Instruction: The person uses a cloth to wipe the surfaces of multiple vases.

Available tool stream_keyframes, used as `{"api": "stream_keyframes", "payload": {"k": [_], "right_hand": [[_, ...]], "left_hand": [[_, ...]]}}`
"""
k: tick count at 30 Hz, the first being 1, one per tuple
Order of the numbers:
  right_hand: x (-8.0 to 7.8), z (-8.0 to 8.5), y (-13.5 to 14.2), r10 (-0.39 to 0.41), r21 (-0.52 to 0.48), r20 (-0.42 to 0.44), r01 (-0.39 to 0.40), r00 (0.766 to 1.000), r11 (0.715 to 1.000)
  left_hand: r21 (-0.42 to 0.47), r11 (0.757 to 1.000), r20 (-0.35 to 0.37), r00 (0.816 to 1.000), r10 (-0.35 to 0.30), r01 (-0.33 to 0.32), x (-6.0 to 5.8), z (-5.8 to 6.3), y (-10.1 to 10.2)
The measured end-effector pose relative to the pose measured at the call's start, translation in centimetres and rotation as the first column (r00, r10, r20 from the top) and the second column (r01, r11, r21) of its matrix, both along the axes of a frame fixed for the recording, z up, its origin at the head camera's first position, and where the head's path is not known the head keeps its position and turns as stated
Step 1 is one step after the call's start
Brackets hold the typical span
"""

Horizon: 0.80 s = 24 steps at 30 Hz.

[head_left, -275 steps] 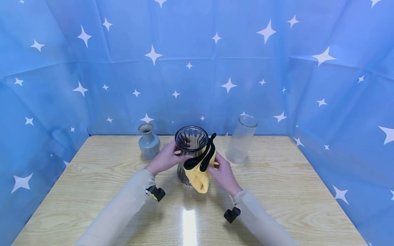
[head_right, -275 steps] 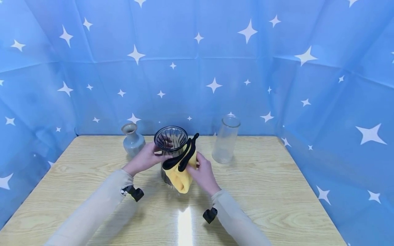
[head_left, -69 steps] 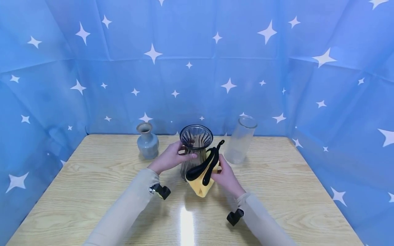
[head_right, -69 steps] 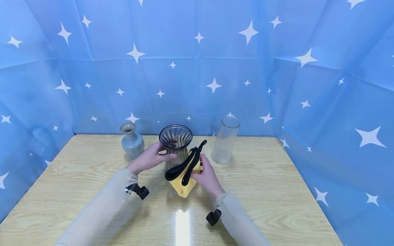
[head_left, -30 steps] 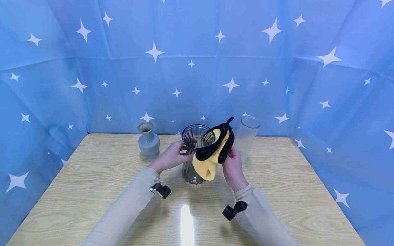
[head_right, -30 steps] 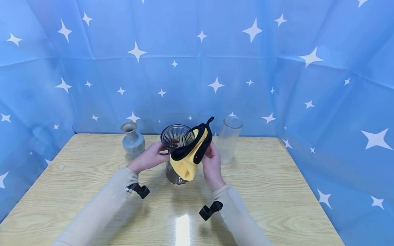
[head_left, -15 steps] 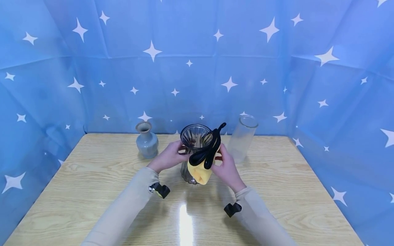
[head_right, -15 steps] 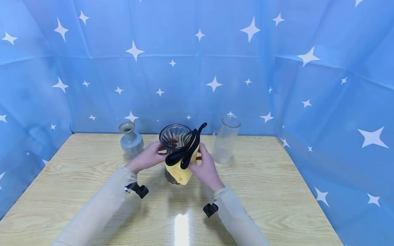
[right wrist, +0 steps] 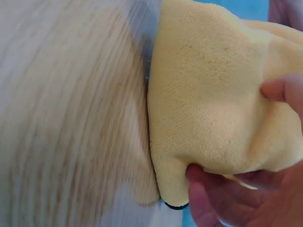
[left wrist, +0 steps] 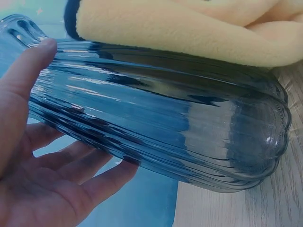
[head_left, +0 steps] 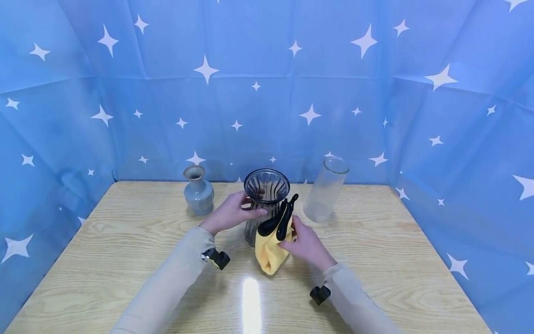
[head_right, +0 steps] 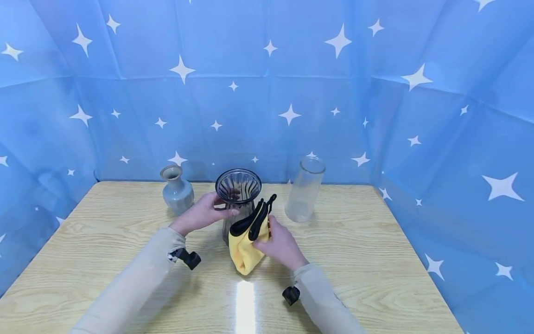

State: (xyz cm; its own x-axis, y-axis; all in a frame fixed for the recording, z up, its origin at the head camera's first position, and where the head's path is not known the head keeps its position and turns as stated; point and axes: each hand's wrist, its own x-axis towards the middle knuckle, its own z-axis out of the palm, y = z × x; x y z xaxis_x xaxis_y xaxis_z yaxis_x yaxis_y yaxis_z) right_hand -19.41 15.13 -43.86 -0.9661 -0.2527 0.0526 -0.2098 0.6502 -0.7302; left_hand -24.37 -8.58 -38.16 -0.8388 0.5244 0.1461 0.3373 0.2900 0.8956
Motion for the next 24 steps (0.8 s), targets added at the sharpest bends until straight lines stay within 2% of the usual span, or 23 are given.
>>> {"api": "stream_keyframes", "payload": {"k": [4, 7, 12, 15, 18, 24], "right_hand": [[0.3, -0.1, -0.3, 0.011, 0.046, -0.035, -0.01, 0.999, 0.999], [0.4, -0.1, -0.8, -0.001, 0.039, -0.059, 0.003, 0.998, 0.999], [0.3, -0.6, -1.6, -0.07, -0.11, -0.087, 0.061, 0.994, 0.992], [0.2, -0.3, -2.0, -0.126, -0.216, -0.113, 0.1, 0.986, 0.971], [0.2, 1.0, -2.4, -0.16, -0.311, -0.17, 0.101, 0.972, 0.945], [-0.1, 4.3, -2.5, -0.165, -0.505, -0.252, 0.016, 0.954, 0.863]], "left_hand": [[-0.002, 1.0, 0.015, 1.0, 0.007, -0.007, 0.0, 0.0, 0.0], [0.002, 1.0, 0.02, 1.0, 0.009, -0.009, 0.0, -0.1, 0.0], [0.006, 1.0, 0.02, 1.0, 0.0, 0.0, 0.0, -0.1, 0.0], [0.006, 1.0, 0.021, 1.0, 0.001, -0.001, 0.0, -0.1, 0.1], [0.002, 1.0, 0.01, 1.0, 0.006, -0.006, 0.0, -0.1, 0.1], [0.002, 1.0, 0.035, 0.999, 0.023, -0.023, 0.0, -0.2, 0.0]]}}
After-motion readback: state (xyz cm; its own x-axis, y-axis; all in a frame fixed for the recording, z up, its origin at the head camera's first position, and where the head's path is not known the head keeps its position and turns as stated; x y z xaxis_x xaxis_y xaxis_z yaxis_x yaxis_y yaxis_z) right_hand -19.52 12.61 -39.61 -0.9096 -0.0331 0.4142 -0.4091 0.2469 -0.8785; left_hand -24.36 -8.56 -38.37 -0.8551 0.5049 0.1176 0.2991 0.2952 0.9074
